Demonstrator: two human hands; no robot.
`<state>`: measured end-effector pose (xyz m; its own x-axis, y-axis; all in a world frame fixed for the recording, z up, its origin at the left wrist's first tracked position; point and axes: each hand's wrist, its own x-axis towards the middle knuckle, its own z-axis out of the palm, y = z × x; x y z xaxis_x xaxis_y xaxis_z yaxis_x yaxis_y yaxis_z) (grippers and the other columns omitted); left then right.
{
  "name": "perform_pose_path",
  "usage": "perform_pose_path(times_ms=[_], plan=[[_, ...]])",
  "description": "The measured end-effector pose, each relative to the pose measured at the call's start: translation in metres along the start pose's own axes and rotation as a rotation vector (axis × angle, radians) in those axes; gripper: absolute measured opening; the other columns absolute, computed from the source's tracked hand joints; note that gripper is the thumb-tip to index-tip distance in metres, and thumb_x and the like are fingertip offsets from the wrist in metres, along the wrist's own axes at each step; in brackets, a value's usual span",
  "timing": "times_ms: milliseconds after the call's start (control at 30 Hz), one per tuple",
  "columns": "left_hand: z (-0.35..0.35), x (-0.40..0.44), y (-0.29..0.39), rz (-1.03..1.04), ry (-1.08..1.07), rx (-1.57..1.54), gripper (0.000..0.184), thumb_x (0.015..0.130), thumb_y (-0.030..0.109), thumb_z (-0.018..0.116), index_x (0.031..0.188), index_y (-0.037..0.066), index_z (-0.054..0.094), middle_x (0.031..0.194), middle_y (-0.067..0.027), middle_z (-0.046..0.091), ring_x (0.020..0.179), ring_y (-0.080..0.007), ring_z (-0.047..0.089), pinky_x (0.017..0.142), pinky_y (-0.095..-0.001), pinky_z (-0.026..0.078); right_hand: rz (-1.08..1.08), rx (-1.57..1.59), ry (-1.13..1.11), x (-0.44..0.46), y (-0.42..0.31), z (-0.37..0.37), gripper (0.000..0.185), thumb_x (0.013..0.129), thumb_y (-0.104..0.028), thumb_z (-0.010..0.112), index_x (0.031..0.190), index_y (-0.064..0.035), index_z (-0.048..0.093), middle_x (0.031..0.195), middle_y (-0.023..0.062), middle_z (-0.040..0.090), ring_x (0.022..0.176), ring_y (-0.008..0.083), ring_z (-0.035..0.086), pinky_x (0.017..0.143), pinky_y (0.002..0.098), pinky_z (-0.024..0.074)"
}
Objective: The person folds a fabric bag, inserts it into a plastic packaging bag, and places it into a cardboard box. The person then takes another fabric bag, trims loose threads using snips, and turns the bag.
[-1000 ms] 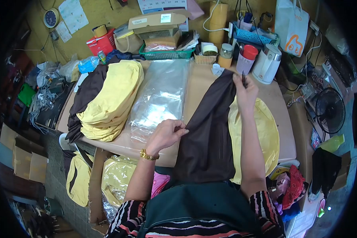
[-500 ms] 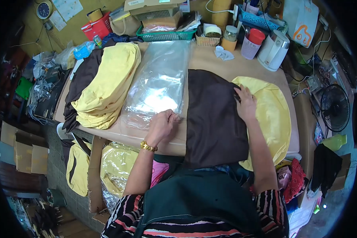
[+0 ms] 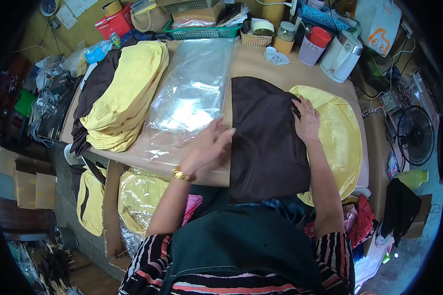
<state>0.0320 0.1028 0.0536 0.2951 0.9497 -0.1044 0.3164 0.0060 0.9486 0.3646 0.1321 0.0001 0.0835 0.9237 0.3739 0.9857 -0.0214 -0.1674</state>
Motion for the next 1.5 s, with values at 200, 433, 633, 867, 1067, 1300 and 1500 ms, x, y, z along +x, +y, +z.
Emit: perform_pose_path(times_ms=[200,433,633,867,1067,1300,1500], plan=[[0.022,0.025,-0.02,0.131,-0.166,0.471,0.035,0.09,0.033,0.064,0.089,-0.001,0.069,0.075,-0.0156,0.068,0.066,-0.0273,0.063,0.064,-0.0404,0.047,-0.019,0.027,0.019,0.003,0.018,0.001,0.042,0.089,-0.02,0.061,0.131,-0.0221,0.055,0.143,0.0055,0.048,0.133,0.0259,0.042,0.108,0.0433,0.0301],[-0.023,-0.009,-0.016,0.105,-0.062,0.537,0.024,0.093,0.024,0.061,0.094,0.001,0.069,0.078,-0.0104,0.069,0.071,-0.0192,0.063,0.067,-0.0335,0.047,0.037,0.004,0.007,0.005,0.026,-0.001,0.039,0.093,-0.025,0.057,0.131,-0.0225,0.055,0.144,0.0049,0.047,0.134,0.0255,0.041,0.108,0.0447,0.0308],[0.045,0.005,0.004,0.44,0.232,0.205,0.059,0.09,0.037,0.064,0.123,-0.009,0.05,0.109,-0.0257,0.063,0.103,-0.0374,0.062,0.09,-0.0448,0.048,0.051,0.012,0.015,0.006,0.025,0.001,0.037,0.093,-0.026,0.057,0.13,-0.0221,0.056,0.143,0.0041,0.048,0.134,0.0251,0.041,0.109,0.0439,0.0309],[0.05,0.035,-0.005,0.133,0.127,0.431,0.06,0.087,0.044,0.066,0.12,-0.005,0.056,0.101,-0.0152,0.068,0.089,-0.0228,0.064,0.083,-0.0298,0.048,0.048,0.046,0.024,0.004,0.028,0.001,0.037,0.092,-0.025,0.058,0.129,-0.0217,0.056,0.142,0.0039,0.049,0.133,0.0248,0.042,0.109,0.0441,0.0309],[-0.005,0.023,-0.014,0.044,-0.303,0.046,0.028,0.094,0.029,0.062,0.083,0.004,0.071,0.079,0.0012,0.067,0.073,-0.0049,0.055,0.067,-0.0242,0.045,0.029,0.075,0.057,0.006,0.031,0.002,0.036,0.092,-0.025,0.058,0.128,-0.0216,0.057,0.141,0.0047,0.05,0.132,0.0261,0.044,0.108,0.0451,0.0316],[0.013,0.006,-0.023,-0.179,-0.099,-0.596,0.017,0.095,0.016,0.061,0.094,0.0,0.067,0.08,-0.0051,0.068,0.078,-0.0141,0.067,0.064,-0.022,0.054,0.073,0.159,-0.103,0.012,-0.029,-0.081,0.036,0.088,-0.022,0.064,0.123,-0.0166,0.058,0.132,0.0135,0.053,0.109,0.0325,0.058,0.088,0.043,0.0474],[0.023,-0.01,-0.01,-0.277,-0.095,-1.336,0.018,0.098,0.009,0.052,0.096,-0.008,0.059,0.094,-0.0125,0.064,0.105,-0.0316,0.065,0.084,-0.0319,0.06,-0.363,0.406,-0.058,-0.017,-0.1,-0.104,0.037,0.08,-0.014,0.07,0.116,-0.013,0.059,0.104,0.0079,0.056,0.091,0.0302,0.06,0.075,0.0413,0.0459]])
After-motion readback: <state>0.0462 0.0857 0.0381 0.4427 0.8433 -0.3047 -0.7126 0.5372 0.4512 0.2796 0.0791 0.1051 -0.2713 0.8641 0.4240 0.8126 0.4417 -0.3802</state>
